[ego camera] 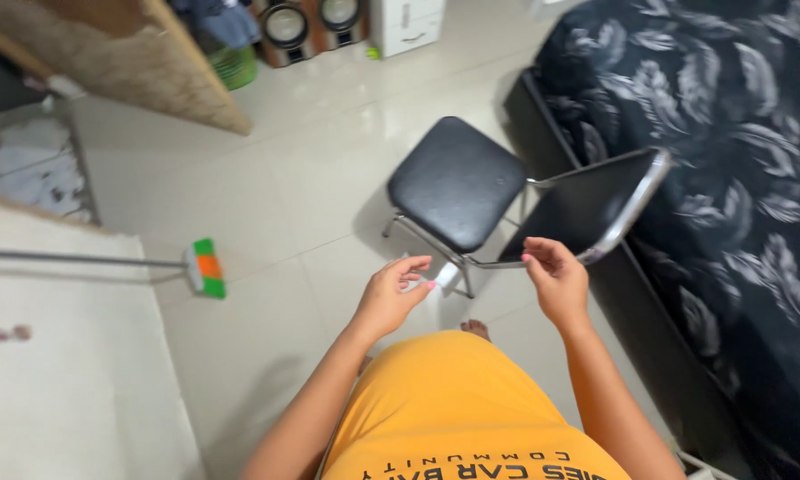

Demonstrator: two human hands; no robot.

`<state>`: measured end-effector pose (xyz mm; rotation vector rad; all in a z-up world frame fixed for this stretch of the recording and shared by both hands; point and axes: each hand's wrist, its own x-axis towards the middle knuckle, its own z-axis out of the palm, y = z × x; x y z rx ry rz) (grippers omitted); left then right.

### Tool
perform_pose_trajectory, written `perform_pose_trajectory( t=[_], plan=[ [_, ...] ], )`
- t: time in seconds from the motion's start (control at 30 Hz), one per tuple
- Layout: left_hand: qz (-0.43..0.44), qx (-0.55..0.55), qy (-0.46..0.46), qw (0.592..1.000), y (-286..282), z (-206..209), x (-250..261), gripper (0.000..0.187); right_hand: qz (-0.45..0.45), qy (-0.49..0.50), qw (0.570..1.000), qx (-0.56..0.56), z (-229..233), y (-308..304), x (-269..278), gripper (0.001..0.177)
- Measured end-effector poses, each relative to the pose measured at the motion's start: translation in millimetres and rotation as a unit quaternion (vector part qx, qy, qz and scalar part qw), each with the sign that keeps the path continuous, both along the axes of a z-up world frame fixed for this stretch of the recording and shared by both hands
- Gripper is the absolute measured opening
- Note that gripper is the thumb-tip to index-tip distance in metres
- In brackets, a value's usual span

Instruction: Tidying and cleaning a bedroom by organizing items, sweeping the floor, and picking up laundry.

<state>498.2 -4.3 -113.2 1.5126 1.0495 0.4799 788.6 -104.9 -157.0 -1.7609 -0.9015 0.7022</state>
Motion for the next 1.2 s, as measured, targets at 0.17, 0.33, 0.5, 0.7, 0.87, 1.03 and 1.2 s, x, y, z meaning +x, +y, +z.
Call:
perform_pose_trajectory(
  t=[0.17, 0.33, 0.5, 0.7, 0.87, 1.03, 1.2],
  plan=[
    [-0.085, 0.023, -0.01, 0.996, -13.1, -9.1, 131.4, 0.046, -0.039, -0.163, 0.985, -0.032, 16.3, -32.1, 111.3, 0.026],
    [-0.12, 0.053, -0.026, 0.991, -28.8, -34.4, 250.7, 0.046, 0.015, -0.283, 0.954, -0.099, 33.5, -24.3, 195.1, 0.028],
    [-0.095, 0.108, -0.014, 0.989, -39.3, -52.6, 332.6, 0.045, 0.264, -0.384, 0.884, 0.044, 2.3, 0.5, 246.7, 0.039],
    [-0.05, 0.161, 0.06, 0.984, -49.3, -95.5, 389.1, 0.056, 0.352, -0.447, 0.822, 0.018, -10.6, 29.1, 289.7, 0.034],
    [-0.045, 0.212, 0.14, 0.966, -49.6, -93.5, 408.1, 0.051, 0.331, -0.519, 0.787, 0.056, -20.0, 47.8, 312.3, 0.03],
    [-0.074, 0.237, 0.188, 0.95, -46.1, -86.1, 394.9, 0.039, 0.338, -0.547, 0.764, 0.046, -15.8, 60.7, 309.8, 0.026],
    [-0.044, 0.216, 0.168, 0.961, -38.3, -61.2, 332.3, 0.037, 0.415, -0.475, 0.773, 0.069, 6.9, 74.1, 271.5, 0.029]
  ],
)
